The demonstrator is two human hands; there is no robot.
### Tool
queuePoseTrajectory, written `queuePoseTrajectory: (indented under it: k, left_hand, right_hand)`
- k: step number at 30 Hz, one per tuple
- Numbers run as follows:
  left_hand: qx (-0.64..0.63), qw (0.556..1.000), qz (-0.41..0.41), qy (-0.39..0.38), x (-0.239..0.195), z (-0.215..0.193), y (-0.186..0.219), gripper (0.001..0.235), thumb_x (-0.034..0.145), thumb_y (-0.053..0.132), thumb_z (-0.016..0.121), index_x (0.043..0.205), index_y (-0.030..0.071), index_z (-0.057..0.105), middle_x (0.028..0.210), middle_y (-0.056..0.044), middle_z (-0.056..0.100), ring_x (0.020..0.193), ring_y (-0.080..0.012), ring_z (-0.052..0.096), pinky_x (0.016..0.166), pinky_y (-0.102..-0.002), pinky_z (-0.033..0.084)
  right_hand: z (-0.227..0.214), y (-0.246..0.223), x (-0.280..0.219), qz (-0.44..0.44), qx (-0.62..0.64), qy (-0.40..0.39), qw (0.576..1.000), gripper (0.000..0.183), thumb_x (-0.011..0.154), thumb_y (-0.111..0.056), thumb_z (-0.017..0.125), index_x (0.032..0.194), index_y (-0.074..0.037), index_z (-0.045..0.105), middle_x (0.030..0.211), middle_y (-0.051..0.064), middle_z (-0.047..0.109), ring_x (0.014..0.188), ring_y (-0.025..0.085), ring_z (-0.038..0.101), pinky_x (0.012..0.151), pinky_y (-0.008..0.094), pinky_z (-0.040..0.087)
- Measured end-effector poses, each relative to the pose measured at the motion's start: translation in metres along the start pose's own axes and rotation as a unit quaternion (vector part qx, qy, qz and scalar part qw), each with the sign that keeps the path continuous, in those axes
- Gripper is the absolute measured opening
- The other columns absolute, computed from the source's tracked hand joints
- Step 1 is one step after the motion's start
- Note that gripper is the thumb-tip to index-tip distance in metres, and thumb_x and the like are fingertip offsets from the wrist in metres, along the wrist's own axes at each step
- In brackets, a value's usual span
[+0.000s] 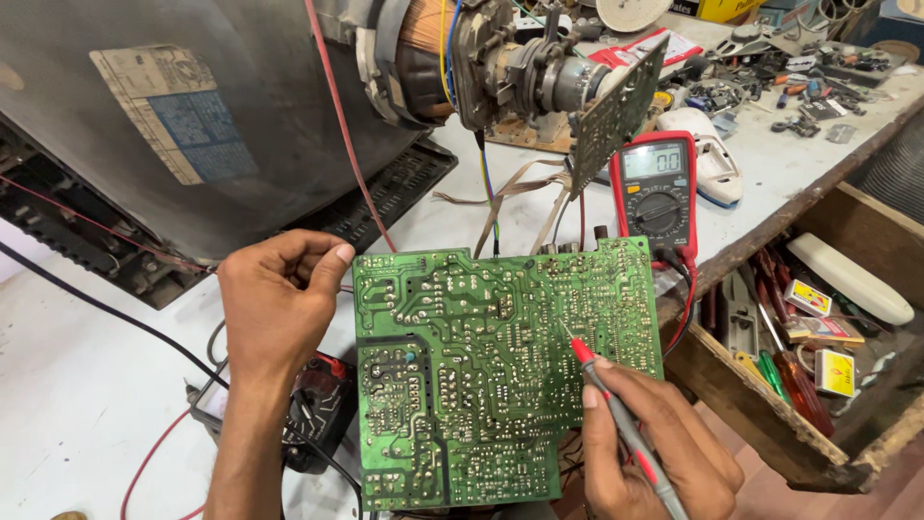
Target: The person is testing a green circuit board using a multimeter. They hold the board with one hand and use the multimeter probes with the other to touch various points on the board, checking for continuity or voltage.
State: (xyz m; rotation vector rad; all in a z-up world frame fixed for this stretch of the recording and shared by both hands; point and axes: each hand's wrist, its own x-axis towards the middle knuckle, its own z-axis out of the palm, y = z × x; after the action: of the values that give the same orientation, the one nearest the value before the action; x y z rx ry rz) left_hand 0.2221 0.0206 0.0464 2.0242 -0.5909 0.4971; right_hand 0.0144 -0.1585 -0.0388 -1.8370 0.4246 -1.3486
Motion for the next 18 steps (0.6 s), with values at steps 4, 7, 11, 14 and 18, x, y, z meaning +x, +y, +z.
queuePoseTrajectory:
  k: [4,7,11,14,18]
  left_hand:
    - [0.001,1.0,0.004,-0.002,0.0,-0.001,-0.001,0.009,0.09,0.008,0.077,0.091,-0.001,0.077,0.061,0.002,0.064,0.054,-0.0023,0.051,0.048,-0.023,0.04]
    - [-0.003,1.0,0.0,-0.007,0.0,-0.001,-0.001,0.009,0.089,0.007,0.076,0.09,-0.001,0.077,0.06,0.002,0.064,0.053,-0.0023,0.05,0.048,-0.023,0.039]
    - [-0.004,1.0,0.001,-0.009,0.0,-0.001,0.001,0.008,0.089,0.007,0.076,0.09,-0.001,0.077,0.06,0.001,0.064,0.052,-0.0023,0.05,0.047,-0.023,0.038]
    - [0.0,1.0,-0.001,-0.006,0.0,-0.001,0.003,0.008,0.088,0.007,0.076,0.089,0.0,0.078,0.059,0.001,0.064,0.051,-0.0029,0.05,0.046,-0.024,0.038]
    - [0.004,1.0,0.01,-0.005,0.001,-0.001,0.002,0.008,0.088,0.007,0.077,0.089,-0.001,0.078,0.058,0.0,0.064,0.05,-0.0032,0.05,0.046,-0.024,0.038]
  right_hand:
    - [0.005,-0.004,0.005,-0.024,-0.006,0.008,1.0,0.023,0.082,0.006,0.077,0.106,0.003,0.075,0.097,0.016,0.077,0.087,0.018,0.077,0.078,0.027,0.059]
    - [0.008,-0.006,0.01,-0.055,0.001,0.0,0.998,0.025,0.082,0.006,0.077,0.107,0.003,0.075,0.096,0.016,0.077,0.086,0.019,0.077,0.077,0.027,0.059]
    - [0.013,-0.01,0.013,-0.084,0.015,-0.011,0.996,0.024,0.083,0.005,0.077,0.106,0.003,0.074,0.094,0.016,0.076,0.086,0.019,0.078,0.077,0.027,0.059]
    - [0.014,-0.014,0.014,-0.078,0.019,-0.027,0.996,0.023,0.082,0.005,0.077,0.105,0.003,0.075,0.093,0.016,0.076,0.085,0.019,0.078,0.074,0.027,0.06]
    - [0.015,-0.016,0.015,-0.06,-0.005,-0.019,0.998,0.021,0.082,0.004,0.078,0.103,0.002,0.075,0.091,0.016,0.076,0.084,0.02,0.078,0.073,0.027,0.059]
